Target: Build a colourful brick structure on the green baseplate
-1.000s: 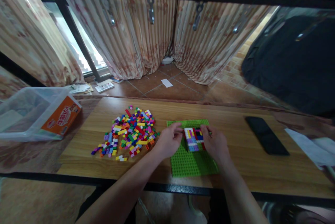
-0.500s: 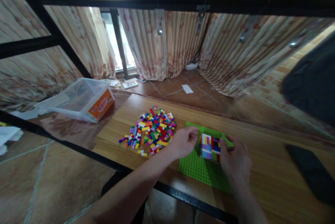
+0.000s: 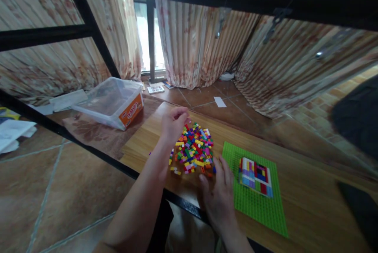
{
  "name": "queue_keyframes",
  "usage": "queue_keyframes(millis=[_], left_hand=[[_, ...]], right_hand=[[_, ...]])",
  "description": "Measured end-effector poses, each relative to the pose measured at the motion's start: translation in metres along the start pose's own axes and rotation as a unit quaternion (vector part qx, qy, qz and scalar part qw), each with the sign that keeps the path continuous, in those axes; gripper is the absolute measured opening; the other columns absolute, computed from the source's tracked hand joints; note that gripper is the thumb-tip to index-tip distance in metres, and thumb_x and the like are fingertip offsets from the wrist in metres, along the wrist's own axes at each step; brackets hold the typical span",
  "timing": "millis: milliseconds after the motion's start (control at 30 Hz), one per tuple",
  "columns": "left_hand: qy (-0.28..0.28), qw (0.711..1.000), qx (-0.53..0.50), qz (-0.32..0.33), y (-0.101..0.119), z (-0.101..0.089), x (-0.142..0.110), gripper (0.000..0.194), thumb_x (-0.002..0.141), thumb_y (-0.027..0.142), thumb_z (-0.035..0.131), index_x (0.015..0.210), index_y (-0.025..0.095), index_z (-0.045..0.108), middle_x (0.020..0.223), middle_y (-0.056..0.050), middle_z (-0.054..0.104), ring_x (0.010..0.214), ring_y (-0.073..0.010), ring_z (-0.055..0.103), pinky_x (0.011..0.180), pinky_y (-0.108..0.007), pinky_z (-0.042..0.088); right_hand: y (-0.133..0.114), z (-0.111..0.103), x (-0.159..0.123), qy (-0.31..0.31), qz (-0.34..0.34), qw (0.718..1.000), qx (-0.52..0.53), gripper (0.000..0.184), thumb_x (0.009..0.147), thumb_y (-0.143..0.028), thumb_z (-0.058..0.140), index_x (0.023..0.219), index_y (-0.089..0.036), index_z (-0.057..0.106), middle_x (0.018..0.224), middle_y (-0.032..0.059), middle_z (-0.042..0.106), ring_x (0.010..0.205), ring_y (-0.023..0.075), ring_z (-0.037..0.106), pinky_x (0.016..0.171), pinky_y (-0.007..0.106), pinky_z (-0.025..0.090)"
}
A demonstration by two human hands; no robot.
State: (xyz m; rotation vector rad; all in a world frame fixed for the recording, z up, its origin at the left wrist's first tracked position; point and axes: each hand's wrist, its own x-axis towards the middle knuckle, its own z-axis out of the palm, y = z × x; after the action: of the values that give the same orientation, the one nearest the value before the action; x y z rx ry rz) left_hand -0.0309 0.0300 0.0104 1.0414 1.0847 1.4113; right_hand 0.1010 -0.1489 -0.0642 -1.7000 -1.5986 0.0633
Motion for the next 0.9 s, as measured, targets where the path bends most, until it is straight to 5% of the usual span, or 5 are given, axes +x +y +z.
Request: queue_keyframes(millis=[133,433,633,900], left_hand=[[0.015,1.000,-0.010,0.000,0.009,-0.011,-0.001,0.017,0.073,0.019,0.066,0.088,0.013,0.070,0.074,0.000,0.069,0.061,-0.0085,0.063,0.068,-0.023,0.056],[0.038,0.999,-0.022,0.006,0.017,-0.025,0.003,0.013,0.072,0.015,0.064,0.083,0.013,0.070,0.071,0.001,0.068,0.062,-0.0089,0.062,0.066,-0.022,0.055],[0.030,0.999,-0.019,0.010,0.018,-0.030,0.003,0.015,0.073,0.014,0.062,0.084,0.013,0.071,0.073,0.000,0.069,0.063,-0.0098,0.064,0.067,-0.023,0.055],[0.011,0.998,0.061,0.029,0.002,-0.033,0.009,0.017,0.075,0.015,0.063,0.089,0.014,0.073,0.073,0.000,0.069,0.062,-0.0100,0.062,0.060,-0.021,0.050]], right_hand=[[-0.008,0.025,0.015,0.003,0.060,0.998,-0.015,0.063,0.096,-0.046,0.046,0.148,-0.011,0.036,0.151,0.0267,0.037,0.144,0.0374,0.030,0.111,0.063,0.033],[-0.006,0.052,0.044,0.029,0.099,0.995,-0.008,0.067,0.097,-0.053,0.039,0.143,-0.004,0.042,0.145,0.0288,0.044,0.139,0.0370,0.037,0.112,0.059,0.032],[-0.007,0.049,0.059,0.032,0.074,0.996,0.045,0.050,0.100,-0.044,0.036,0.134,-0.013,0.054,0.139,0.0212,0.051,0.132,0.0297,0.046,0.110,0.052,0.037],[0.015,0.048,0.087,-0.040,0.000,0.995,-0.093,0.032,0.092,-0.030,0.050,0.103,-0.013,0.075,0.134,0.0206,0.055,0.127,0.0327,0.045,0.110,0.054,0.035]])
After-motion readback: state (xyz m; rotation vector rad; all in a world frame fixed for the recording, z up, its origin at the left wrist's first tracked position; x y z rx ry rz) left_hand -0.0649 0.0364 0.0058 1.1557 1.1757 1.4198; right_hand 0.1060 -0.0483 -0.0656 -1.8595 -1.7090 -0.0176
